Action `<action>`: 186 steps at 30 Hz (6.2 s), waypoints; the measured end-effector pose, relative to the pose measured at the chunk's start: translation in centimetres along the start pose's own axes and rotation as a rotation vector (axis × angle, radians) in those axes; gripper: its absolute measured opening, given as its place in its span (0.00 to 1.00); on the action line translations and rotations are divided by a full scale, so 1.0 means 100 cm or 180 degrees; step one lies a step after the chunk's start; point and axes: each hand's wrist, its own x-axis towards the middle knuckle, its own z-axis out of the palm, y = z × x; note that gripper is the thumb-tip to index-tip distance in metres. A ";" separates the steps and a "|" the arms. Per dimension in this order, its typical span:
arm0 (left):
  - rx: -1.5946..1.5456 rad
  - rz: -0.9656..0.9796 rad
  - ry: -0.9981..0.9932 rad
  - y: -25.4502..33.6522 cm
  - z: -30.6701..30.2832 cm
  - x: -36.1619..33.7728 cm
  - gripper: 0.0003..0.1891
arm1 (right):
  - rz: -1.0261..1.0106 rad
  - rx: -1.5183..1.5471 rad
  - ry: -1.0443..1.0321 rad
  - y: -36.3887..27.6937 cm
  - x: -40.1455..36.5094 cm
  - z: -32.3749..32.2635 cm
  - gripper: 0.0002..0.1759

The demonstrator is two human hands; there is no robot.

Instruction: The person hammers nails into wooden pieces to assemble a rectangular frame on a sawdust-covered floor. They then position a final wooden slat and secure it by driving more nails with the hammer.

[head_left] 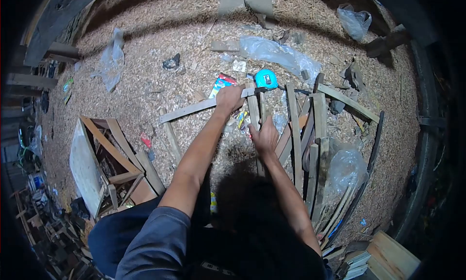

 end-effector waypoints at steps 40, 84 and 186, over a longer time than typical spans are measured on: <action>0.0154 0.0536 -0.0166 -0.021 0.002 0.017 0.17 | 0.0016 -0.0136 -0.0510 -0.055 0.008 -0.050 0.17; -0.0596 0.0438 0.0229 -0.014 -0.005 -0.003 0.33 | 0.0185 0.0341 -0.0044 -0.009 0.015 0.001 0.26; 0.0444 0.0126 -0.0145 -0.034 0.011 -0.008 0.16 | 0.0166 0.0058 -0.0337 0.008 -0.012 -0.003 0.32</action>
